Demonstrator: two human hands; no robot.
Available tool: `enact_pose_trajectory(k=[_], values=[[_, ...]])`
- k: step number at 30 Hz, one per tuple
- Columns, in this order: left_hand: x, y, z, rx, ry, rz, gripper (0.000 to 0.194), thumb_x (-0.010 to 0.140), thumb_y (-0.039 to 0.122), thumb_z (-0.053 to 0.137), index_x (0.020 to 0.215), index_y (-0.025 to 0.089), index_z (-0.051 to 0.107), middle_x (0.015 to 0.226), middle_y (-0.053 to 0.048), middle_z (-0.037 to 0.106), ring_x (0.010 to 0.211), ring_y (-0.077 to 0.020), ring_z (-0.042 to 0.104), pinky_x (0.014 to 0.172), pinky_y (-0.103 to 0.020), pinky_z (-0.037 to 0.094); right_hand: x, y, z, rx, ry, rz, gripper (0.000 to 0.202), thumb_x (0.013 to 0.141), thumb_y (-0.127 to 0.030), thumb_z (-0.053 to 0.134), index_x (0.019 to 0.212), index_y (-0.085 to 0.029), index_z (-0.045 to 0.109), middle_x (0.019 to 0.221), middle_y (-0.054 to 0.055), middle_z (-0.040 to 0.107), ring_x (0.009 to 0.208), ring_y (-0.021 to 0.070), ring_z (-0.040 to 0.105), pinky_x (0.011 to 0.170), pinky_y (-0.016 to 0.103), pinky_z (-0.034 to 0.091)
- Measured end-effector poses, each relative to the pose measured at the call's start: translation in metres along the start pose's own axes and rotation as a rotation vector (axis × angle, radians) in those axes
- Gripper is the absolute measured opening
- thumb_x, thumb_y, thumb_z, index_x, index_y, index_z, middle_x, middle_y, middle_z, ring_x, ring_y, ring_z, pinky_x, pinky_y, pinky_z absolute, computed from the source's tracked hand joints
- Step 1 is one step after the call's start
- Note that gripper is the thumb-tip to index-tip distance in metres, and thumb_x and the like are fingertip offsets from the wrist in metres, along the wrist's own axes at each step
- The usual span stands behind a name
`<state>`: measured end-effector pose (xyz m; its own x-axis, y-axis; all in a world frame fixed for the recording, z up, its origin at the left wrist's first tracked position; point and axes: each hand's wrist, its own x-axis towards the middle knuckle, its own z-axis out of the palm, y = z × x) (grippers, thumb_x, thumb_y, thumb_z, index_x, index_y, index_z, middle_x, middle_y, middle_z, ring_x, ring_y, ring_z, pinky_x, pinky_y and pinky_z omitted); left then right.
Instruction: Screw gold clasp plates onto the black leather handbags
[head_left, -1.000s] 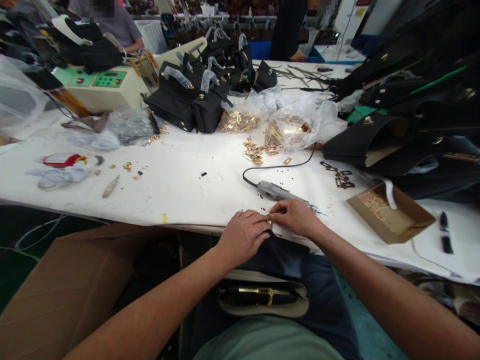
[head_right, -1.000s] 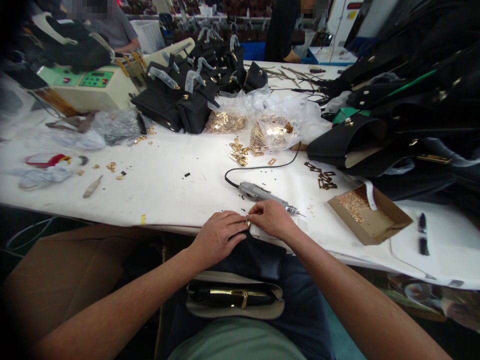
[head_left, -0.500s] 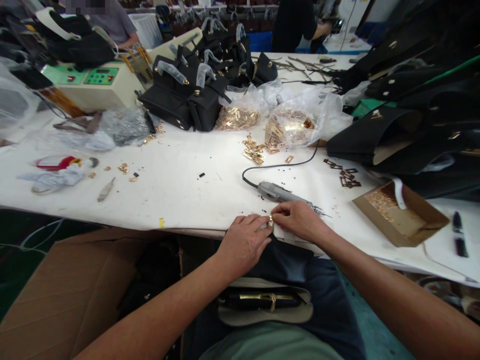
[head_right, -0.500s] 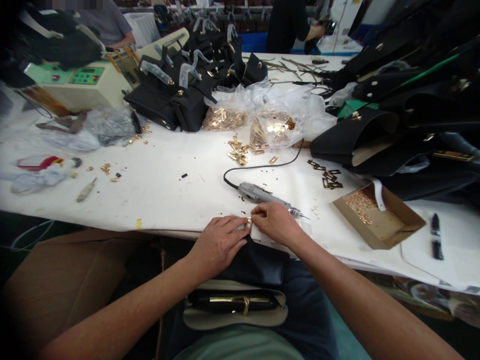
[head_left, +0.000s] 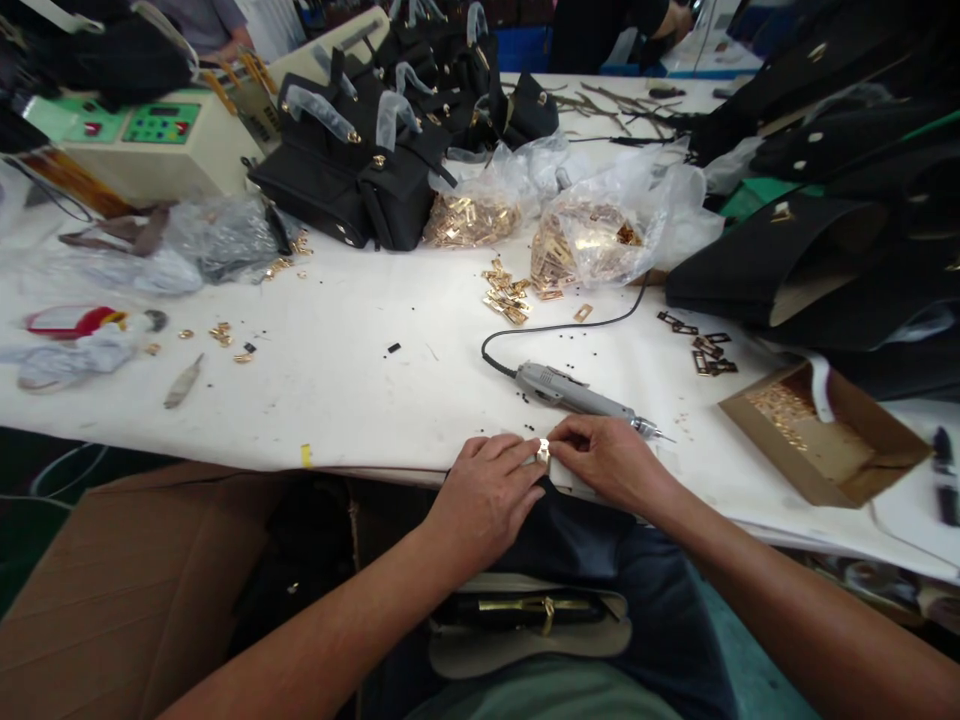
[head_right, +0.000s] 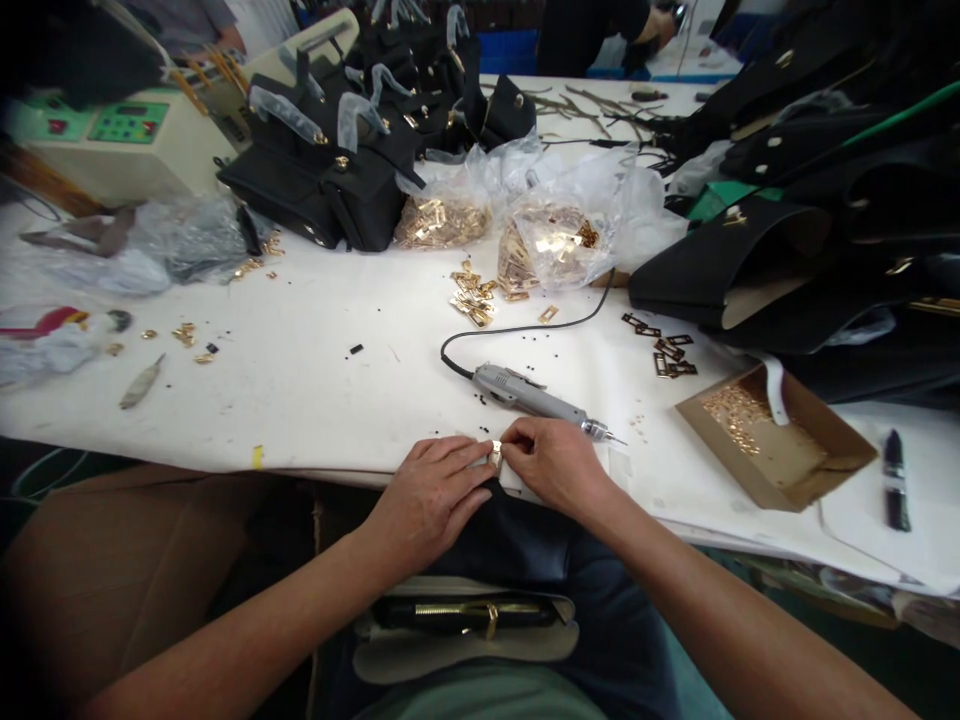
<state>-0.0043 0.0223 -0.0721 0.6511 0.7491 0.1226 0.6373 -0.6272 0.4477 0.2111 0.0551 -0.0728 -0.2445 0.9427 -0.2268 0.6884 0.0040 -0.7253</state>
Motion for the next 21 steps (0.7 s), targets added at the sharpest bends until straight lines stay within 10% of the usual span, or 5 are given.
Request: enact_pose_trajectory(k=[21], values=[[0.003,0.012,-0.005,0.266,-0.043,0.109,0.037,0.099,0.024,0.052,0.133,0.012,0.061,0.137,-0.014,0.064,0.126,-0.0309,0.057,0.098,-0.046,0.049,-0.005,-0.003,-0.001,0.04,0.051,-0.081,0.01,0.087,-0.026,0.067,0.087,-0.022,0.077,0.074,0.001,0.073,0.065,0.0181,0.066,0.061,0.029,0.047]])
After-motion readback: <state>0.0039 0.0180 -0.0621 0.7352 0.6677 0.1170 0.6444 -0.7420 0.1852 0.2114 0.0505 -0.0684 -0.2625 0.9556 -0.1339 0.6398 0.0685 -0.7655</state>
